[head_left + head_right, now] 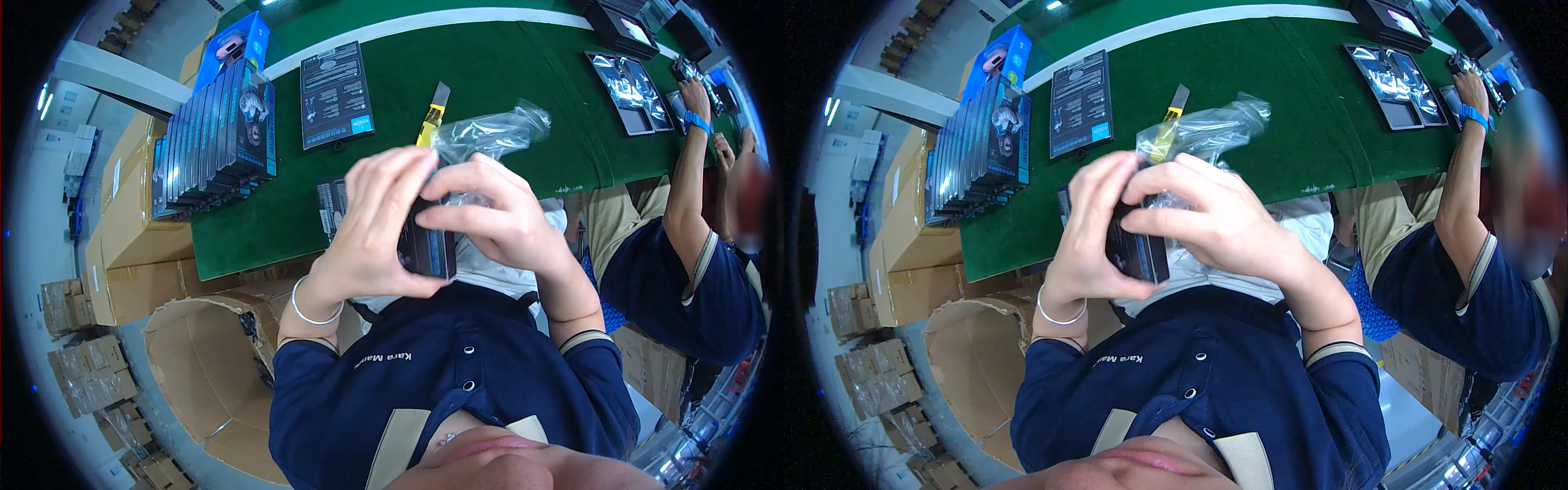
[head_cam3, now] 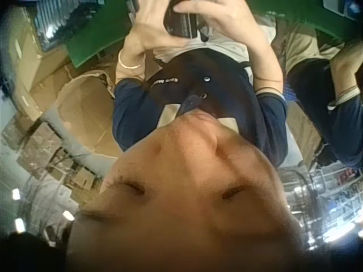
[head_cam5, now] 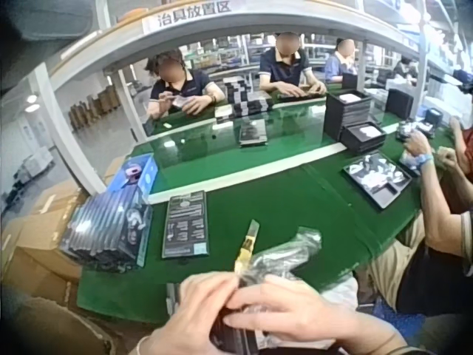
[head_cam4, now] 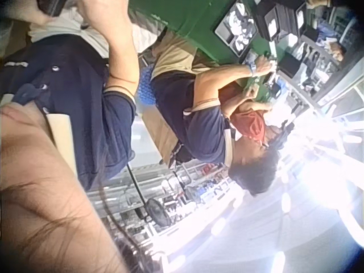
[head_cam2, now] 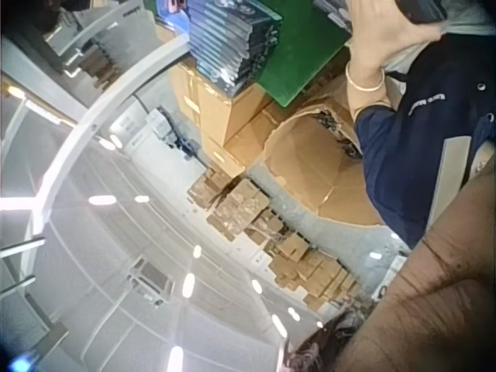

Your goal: Unpack consumer electronics or media items from plastic wrap and boxes for inspection or processing.

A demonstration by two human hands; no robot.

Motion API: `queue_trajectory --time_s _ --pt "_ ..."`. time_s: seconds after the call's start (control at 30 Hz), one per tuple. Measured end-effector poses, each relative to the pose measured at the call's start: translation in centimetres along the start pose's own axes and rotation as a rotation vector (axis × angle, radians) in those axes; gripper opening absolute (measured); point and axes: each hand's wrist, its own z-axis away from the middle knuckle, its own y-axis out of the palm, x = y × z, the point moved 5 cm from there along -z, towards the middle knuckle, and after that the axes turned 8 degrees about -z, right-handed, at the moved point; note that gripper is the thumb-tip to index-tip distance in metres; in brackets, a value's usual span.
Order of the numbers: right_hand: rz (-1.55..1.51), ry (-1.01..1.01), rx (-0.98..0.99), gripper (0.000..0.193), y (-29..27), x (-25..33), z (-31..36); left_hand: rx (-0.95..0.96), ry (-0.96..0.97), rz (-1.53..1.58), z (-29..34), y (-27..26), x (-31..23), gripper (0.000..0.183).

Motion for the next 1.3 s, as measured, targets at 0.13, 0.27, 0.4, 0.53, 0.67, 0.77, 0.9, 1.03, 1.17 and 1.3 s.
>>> queue_trajectory --time_s 0.13,0.27,0.4,0.53,0.67,0.77,0.9,1.03,1.17,1.3 --pt "-0.056 0.171 -0.384 0.036 0.2 -0.3 1.7 -0.184 -0.067 -0.164 0.3 -0.5 -0.1 0.118" --pt "-0.333 0.497 -0.127 0.011 0.2 -1.6 2.3 -0.243 -0.095 -0.173 0.9 -0.9 0.0 0.116" --pt "-0.573 0.731 0.015 0.028 0.6 -1.9 2.4 -0.364 -0.067 -0.071 1.6 -1.2 -0.1 0.108" --pt "-0.607 0.732 0.018 0.036 1.4 -1.8 1.6 -0.349 0.0 -0.111 1.8 -1.0 -0.8 0.082" --pt "-0.419 0.431 -0.038 0.033 1.5 -1.3 0.8 -0.346 0.047 -0.256 1.4 -0.6 -1.4 0.07" --pt "-0.284 0.518 0.018 0.036 1.1 -1.4 0.6 -0.261 0.011 -0.277 1.6 0.1 -1.5 0.069" --pt "-0.182 0.471 0.016 0.036 1.2 -2.4 0.9 -0.175 0.005 -0.284 1.4 1.2 -1.3 0.076" --pt "-0.225 0.57 0.116 0.032 1.0 -2.8 1.2 -0.117 0.031 -0.297 1.1 1.5 -1.0 0.077" --pt "-0.223 0.545 0.036 0.03 1.3 -3.0 1.6 -0.149 0.045 -0.316 1.1 1.8 -0.9 0.074" --pt "-0.225 0.524 0.068 0.028 1.0 -2.8 1.5 -0.158 0.066 -0.315 1.1 1.7 -1.0 0.073"
